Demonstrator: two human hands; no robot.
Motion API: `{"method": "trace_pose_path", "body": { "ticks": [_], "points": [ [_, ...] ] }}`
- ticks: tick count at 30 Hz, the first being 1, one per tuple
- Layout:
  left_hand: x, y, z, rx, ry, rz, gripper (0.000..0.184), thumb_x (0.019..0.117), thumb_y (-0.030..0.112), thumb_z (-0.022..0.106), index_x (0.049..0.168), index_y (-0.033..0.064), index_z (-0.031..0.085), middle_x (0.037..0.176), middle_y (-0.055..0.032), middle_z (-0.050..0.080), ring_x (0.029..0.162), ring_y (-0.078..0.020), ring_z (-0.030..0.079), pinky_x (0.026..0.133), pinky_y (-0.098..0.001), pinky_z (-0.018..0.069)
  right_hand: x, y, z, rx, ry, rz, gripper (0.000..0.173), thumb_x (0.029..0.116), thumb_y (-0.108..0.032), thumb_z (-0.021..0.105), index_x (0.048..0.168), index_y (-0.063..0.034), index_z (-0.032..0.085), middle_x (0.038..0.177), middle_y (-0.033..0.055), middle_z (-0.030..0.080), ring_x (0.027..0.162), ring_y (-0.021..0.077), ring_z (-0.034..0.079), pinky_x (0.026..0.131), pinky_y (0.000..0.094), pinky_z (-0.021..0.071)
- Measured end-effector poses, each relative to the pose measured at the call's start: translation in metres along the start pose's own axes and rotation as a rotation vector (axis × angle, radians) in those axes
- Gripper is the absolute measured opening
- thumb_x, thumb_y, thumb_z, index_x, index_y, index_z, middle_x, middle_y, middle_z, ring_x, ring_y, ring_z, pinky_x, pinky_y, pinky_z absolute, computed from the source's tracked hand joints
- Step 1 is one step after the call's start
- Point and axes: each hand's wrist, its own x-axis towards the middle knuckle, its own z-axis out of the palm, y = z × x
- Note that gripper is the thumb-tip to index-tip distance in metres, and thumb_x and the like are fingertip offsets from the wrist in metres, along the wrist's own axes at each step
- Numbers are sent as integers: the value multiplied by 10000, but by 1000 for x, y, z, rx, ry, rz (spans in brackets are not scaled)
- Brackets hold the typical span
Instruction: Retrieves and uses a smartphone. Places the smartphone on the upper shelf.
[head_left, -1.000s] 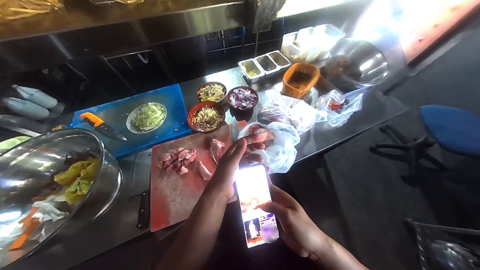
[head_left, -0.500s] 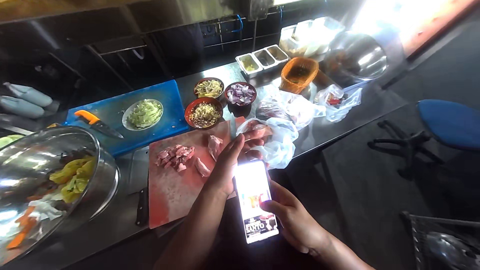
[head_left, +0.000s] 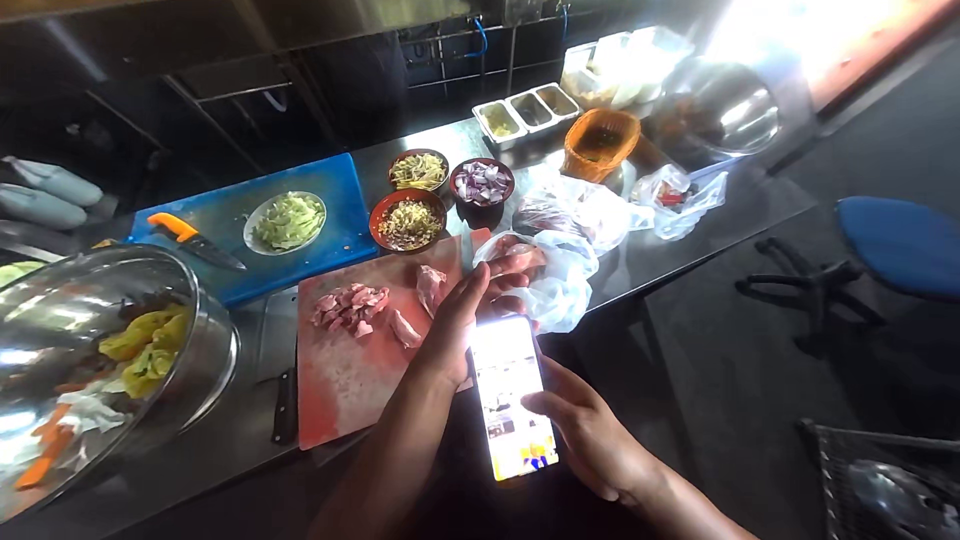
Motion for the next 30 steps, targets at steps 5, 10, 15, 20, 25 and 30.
{"method": "trace_pose_path", "body": {
  "ticks": [5, 10, 15, 20, 25, 30],
  "points": [
    [1, 0, 1, -27, 7, -9, 538, 1107, 489, 297, 1371, 150, 621, 1177, -90, 680, 855, -207, 709, 752, -419, 635, 2, 3, -5, -49, -55, -40, 595, 920, 83, 515, 1496, 19, 379, 1310, 148, 646, 1148, 209, 681, 989, 385, 585],
    [0, 0, 0, -21, 7, -9, 538, 1109, 483, 289, 1375, 150, 618, 1188, -98, 682, 864, -212, 711, 755, -420, 634, 1, 3, -4, -53, -54, -33, 629, 881, 104, 538, 1484, 18, 385, 1307, 145, 648, 1148, 209, 683, 977, 384, 592],
    [1, -2, -1, -20, -14, 8, 535, 1109, 485, 293, 1362, 157, 631, 1170, -91, 682, 860, -202, 703, 759, -408, 631, 1, 1, -4, -46, -69, -33, 581, 928, 76, 570, 1479, 9, 400, 1294, 143, 656, 1134, 216, 690, 975, 389, 597],
    [2, -2, -1, -21, -8, 0, 536, 1108, 487, 294, 1365, 156, 629, 1169, -89, 682, 859, -198, 700, 758, -400, 629, 1, 0, -3, -17, -43, -20, 501, 991, 34, 473, 1486, 4, 400, 1284, 132, 657, 1129, 203, 687, 979, 385, 590],
    [1, -1, 0, -21, -12, -5, 539, 1106, 495, 295, 1374, 160, 621, 1184, -86, 672, 866, -189, 700, 746, -382, 631, 1, 2, -6, -45, -63, -34, 566, 943, 71, 528, 1488, 15, 387, 1295, 144, 654, 1139, 213, 688, 981, 386, 593],
    [2, -2, 0, -36, -16, -7, 532, 1105, 494, 303, 1366, 164, 629, 1191, -90, 667, 873, -201, 703, 738, -399, 635, 1, 2, -6, -40, -81, -37, 499, 941, 76, 495, 1432, 17, 430, 1255, 154, 668, 1114, 225, 698, 970, 401, 596]
  ]
}}
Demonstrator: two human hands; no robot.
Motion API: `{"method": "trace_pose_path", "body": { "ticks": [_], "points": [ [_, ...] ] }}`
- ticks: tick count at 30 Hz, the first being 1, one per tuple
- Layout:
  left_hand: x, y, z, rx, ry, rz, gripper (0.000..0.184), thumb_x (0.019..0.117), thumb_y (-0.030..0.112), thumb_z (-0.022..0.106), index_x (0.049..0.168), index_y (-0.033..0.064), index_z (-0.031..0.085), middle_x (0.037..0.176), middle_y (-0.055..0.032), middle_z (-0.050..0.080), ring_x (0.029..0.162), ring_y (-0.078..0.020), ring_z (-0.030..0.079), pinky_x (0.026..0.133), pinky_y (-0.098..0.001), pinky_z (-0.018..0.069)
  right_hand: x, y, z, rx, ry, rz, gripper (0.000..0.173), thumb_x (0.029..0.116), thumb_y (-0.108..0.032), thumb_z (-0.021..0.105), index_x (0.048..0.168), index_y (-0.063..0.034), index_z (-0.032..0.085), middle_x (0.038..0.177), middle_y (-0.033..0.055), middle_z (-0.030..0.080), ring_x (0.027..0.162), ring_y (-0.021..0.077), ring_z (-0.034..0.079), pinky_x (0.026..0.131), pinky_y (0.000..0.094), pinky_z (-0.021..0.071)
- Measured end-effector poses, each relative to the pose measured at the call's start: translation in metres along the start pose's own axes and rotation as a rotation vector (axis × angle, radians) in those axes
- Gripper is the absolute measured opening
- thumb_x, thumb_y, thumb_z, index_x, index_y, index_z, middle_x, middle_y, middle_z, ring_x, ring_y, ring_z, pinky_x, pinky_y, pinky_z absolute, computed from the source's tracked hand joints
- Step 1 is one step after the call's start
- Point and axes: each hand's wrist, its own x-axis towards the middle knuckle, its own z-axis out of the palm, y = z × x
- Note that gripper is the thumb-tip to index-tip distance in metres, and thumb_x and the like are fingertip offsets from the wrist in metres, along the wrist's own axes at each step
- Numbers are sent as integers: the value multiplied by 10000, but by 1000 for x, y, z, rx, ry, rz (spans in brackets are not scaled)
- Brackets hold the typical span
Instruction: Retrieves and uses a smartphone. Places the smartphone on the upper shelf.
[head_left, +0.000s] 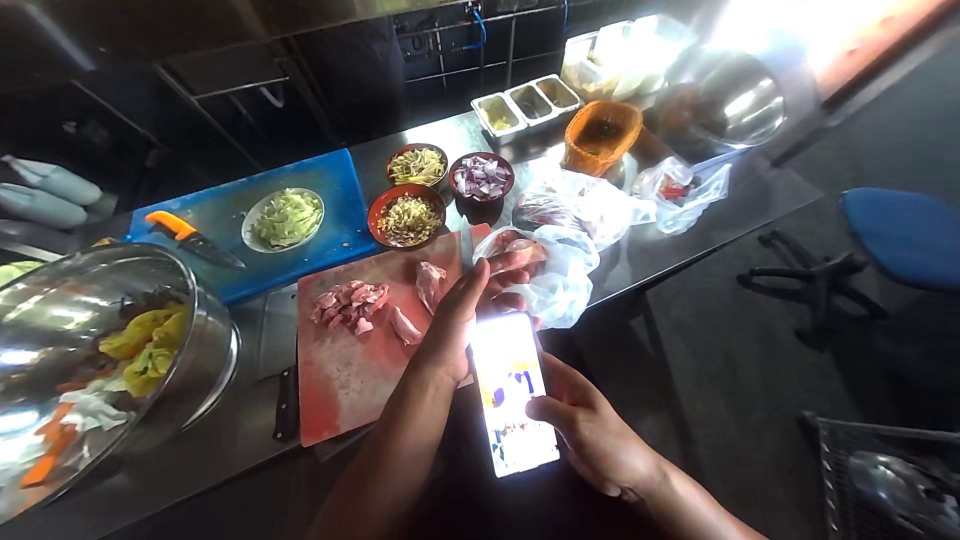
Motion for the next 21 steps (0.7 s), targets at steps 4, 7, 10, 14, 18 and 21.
{"method": "trace_pose_path", "body": {
  "ticks": [4, 7, 10, 14, 18, 21],
  "points": [
    [0, -1, 0, -11, -5, 2, 538, 1105, 498, 300, 1370, 162, 626, 1194, -91, 665, 869, -201, 701, 737, -391, 634, 0, 1, 0, 4, -7, 3, 486, 951, 74, 484, 1430, 17, 429, 1253, 160, 667, 1114, 233, 698, 971, 410, 596],
    [0, 0, -1, -6, 2, 1, 529, 1106, 494, 305, 1357, 165, 634, 1182, -87, 672, 859, -192, 704, 729, -380, 635, 0, 0, 2, 24, 26, 16, 431, 984, 33, 464, 1414, 12, 452, 1244, 159, 670, 1107, 234, 698, 965, 412, 597],
    [0, -1, -1, -9, 2, -11, 532, 1107, 494, 296, 1367, 161, 620, 1186, -90, 678, 857, -195, 707, 741, -393, 632, 1, -2, 5, 44, 86, 34, 390, 1056, -97, 450, 1432, 1, 479, 1251, 152, 672, 1116, 229, 691, 974, 412, 591],
    [0, 1, 0, 2, 14, -18, 534, 1104, 503, 297, 1365, 175, 627, 1191, -73, 680, 872, -191, 705, 748, -399, 631, 1, 1, 1, -7, 39, -9, 552, 924, 78, 530, 1462, 15, 424, 1289, 132, 658, 1150, 183, 677, 991, 354, 578],
    [0, 1, -1, 52, 16, -8, 533, 1105, 497, 302, 1392, 167, 606, 1178, -76, 683, 862, -194, 710, 723, -384, 635, 1, -2, 5, 20, 87, 26, 447, 999, 1, 485, 1445, 9, 461, 1255, 131, 673, 1129, 191, 683, 992, 366, 576],
    [0, 1, 0, 85, 31, 2, 542, 1108, 496, 286, 1388, 163, 610, 1175, -82, 688, 850, -192, 713, 714, -375, 635, 2, 0, 2, 14, 34, 0, 490, 944, 76, 512, 1427, 19, 450, 1256, 145, 673, 1136, 201, 683, 1001, 376, 574]
  ]
}}
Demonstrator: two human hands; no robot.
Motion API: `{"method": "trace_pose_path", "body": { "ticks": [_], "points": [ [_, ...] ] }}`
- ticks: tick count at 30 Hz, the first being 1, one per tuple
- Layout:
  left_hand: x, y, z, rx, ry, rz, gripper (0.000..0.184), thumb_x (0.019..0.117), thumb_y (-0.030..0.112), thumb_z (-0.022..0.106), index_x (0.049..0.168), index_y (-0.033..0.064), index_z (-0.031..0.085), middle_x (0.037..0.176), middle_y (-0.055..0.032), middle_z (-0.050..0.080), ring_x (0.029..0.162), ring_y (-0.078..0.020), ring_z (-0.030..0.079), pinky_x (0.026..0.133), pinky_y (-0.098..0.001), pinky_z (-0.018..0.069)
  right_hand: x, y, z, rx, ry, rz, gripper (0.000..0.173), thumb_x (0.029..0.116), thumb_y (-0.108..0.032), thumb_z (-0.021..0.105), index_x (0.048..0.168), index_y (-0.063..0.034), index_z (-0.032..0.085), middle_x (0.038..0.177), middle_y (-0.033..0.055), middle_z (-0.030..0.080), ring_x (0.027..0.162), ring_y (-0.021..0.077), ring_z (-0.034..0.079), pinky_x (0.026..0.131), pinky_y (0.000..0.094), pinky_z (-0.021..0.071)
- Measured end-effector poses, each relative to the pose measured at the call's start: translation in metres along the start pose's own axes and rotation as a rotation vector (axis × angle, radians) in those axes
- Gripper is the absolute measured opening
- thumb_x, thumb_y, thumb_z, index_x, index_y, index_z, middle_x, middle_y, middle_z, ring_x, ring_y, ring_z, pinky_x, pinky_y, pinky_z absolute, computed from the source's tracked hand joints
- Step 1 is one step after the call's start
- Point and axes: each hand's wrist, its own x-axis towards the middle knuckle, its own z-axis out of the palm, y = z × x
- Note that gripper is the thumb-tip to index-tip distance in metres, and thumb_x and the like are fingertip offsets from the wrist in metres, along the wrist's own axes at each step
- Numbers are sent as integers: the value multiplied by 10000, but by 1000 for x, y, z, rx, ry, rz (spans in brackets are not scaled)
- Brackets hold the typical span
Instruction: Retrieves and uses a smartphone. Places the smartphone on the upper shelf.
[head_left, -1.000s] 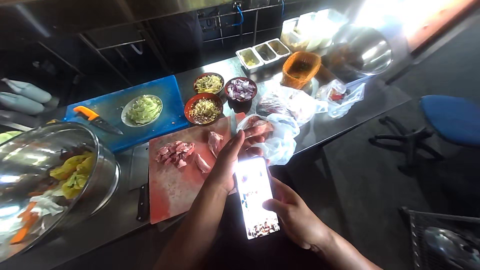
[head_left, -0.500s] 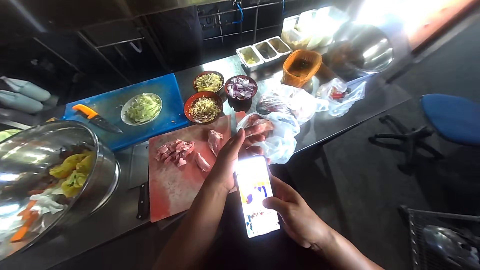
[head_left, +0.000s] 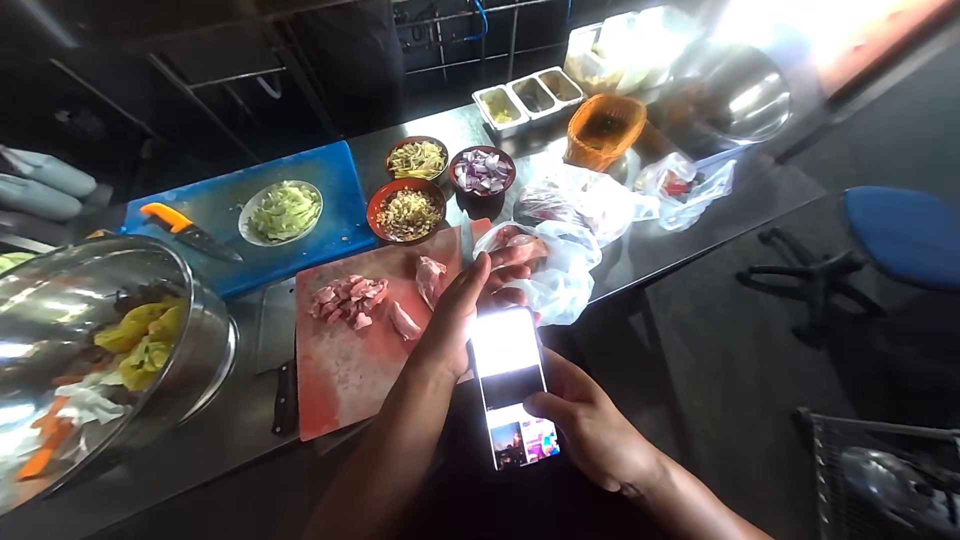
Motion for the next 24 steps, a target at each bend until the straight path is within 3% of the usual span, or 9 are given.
{"method": "trace_pose_path", "body": {
  "ticks": [5, 10, 14, 18, 22, 24],
  "points": [
    [1, -2, -2, -52, -8, -19, 536, 1101, 517, 299, 1358, 187, 634, 1204, -66, 688, 867, -191, 711, 746, -397, 631, 1, -1, 1, 9, 16, 20, 438, 996, 0, 467, 1434, 13, 465, 1264, 146, 663, 1137, 206, 678, 999, 384, 572],
    [0, -1, -1, -78, -5, -24, 542, 1098, 520, 312, 1371, 171, 625, 1180, -92, 690, 849, -206, 717, 721, -404, 637, 1, 0, -1, -9, -17, 11, 498, 954, 70, 490, 1445, 20, 431, 1252, 157, 670, 1117, 216, 693, 984, 387, 584],
    [1, -1, -1, -77, -14, -26, 540, 1101, 514, 302, 1389, 175, 609, 1189, -81, 680, 868, -194, 709, 748, -397, 634, 1, -1, 1, 7, 33, 35, 408, 1030, -35, 456, 1437, 2, 469, 1241, 141, 674, 1116, 210, 689, 990, 393, 582],
    [4, -1, -1, -89, -10, -22, 532, 1117, 454, 264, 1365, 138, 612, 1151, -97, 683, 890, -220, 707, 792, -429, 628, 1, 0, -2, -7, -17, 17, 475, 944, 72, 496, 1412, 11, 452, 1226, 156, 672, 1091, 217, 698, 959, 393, 593],
    [4, -1, 0, -88, -8, -15, 533, 1117, 456, 262, 1354, 148, 627, 1158, -87, 680, 877, -196, 700, 779, -389, 627, 1, -2, 2, 16, 66, 61, 383, 1037, -66, 472, 1415, -2, 491, 1224, 148, 678, 1101, 219, 696, 971, 400, 590],
    [4, -1, 0, -79, -7, -19, 547, 1115, 472, 258, 1347, 152, 636, 1163, -79, 695, 876, -194, 711, 777, -401, 630, 0, -2, 3, 15, 69, 55, 372, 1037, -73, 467, 1401, -5, 501, 1204, 136, 684, 1083, 206, 697, 959, 389, 591]
  ]
}}
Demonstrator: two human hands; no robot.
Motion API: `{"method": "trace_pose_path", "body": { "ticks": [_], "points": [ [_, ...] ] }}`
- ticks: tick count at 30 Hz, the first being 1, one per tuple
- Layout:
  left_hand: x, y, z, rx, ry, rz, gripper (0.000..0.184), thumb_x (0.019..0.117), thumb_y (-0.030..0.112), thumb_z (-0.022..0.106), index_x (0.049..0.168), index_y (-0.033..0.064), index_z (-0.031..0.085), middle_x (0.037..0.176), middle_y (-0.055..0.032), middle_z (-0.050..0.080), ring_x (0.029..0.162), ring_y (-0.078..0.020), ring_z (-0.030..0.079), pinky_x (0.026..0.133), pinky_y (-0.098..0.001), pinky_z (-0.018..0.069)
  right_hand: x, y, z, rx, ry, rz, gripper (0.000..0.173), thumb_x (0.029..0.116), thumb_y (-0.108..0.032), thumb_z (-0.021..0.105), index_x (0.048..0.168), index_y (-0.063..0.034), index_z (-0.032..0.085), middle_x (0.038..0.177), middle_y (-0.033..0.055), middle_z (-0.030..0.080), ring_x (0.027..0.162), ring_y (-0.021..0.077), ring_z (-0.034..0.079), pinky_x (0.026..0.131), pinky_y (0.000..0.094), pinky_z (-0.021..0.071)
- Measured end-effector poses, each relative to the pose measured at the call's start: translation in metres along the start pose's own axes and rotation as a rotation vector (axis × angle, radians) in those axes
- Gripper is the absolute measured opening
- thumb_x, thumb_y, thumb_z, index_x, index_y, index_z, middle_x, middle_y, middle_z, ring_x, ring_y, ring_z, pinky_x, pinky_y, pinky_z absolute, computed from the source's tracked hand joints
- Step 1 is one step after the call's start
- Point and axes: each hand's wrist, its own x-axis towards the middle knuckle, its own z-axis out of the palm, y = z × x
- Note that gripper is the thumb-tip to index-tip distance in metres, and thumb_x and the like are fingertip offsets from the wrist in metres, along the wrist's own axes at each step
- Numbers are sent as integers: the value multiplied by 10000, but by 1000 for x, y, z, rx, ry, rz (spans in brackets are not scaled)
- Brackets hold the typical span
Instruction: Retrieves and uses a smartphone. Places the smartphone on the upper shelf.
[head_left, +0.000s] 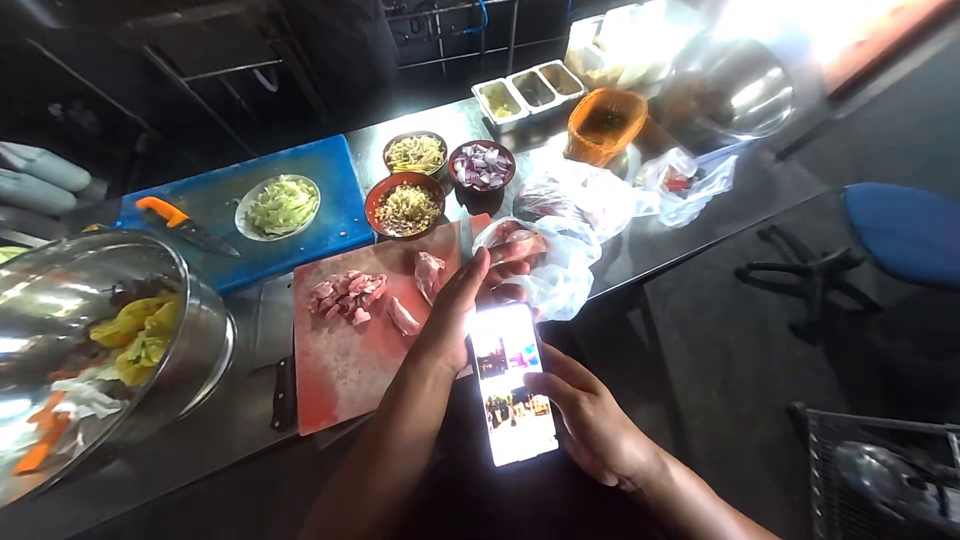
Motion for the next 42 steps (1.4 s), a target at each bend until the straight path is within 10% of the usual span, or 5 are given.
{"method": "trace_pose_path", "body": {
  "ticks": [15, 20, 25, 33, 42],
  "points": [
    [-2, 1, 0, -9, 10, 4, 556, 1114, 479, 260, 1345, 146, 640, 1175, -88, 697, 872, -197, 711, 770, -398, 629, -1, 4, -7, -142, -155, -84, 717, 835, 92, 638, 1487, -1, 354, 1321, 135, 639, 1178, 217, 674, 994, 389, 596],
    [-1, 1, -1, -12, -12, 20, 553, 1114, 474, 268, 1362, 131, 624, 1171, -87, 692, 878, -189, 712, 777, -383, 632, -2, -1, 0, -59, -39, -27, 451, 1045, -79, 507, 1485, -12, 431, 1285, 121, 660, 1141, 187, 677, 1004, 367, 573],
    [-3, 2, 0, -30, -8, 13, 562, 1114, 474, 252, 1371, 128, 613, 1174, -100, 683, 871, -201, 705, 769, -395, 630, -3, -1, -11, -209, -230, -91, 832, 823, 35, 705, 1535, -13, 276, 1364, 116, 614, 1209, 207, 659, 1015, 387, 588],
    [-4, 3, 2, 7, -49, 54, 513, 1114, 436, 294, 1362, 123, 617, 1162, -90, 686, 895, -177, 700, 786, -353, 618, 4, -9, 8, -68, 9, -67, 337, 971, -66, 596, 1299, 1, 560, 1084, 128, 722, 963, 189, 735, 881, 358, 627],
    [-10, 9, 9, 102, 3, 45, 460, 1114, 399, 337, 1349, 137, 633, 1174, -106, 682, 879, -202, 701, 769, -368, 621, 14, -9, 15, -97, 66, -63, 323, 957, -61, 640, 1269, 0, 583, 1076, 152, 722, 963, 209, 732, 877, 355, 622]
  ]
}}
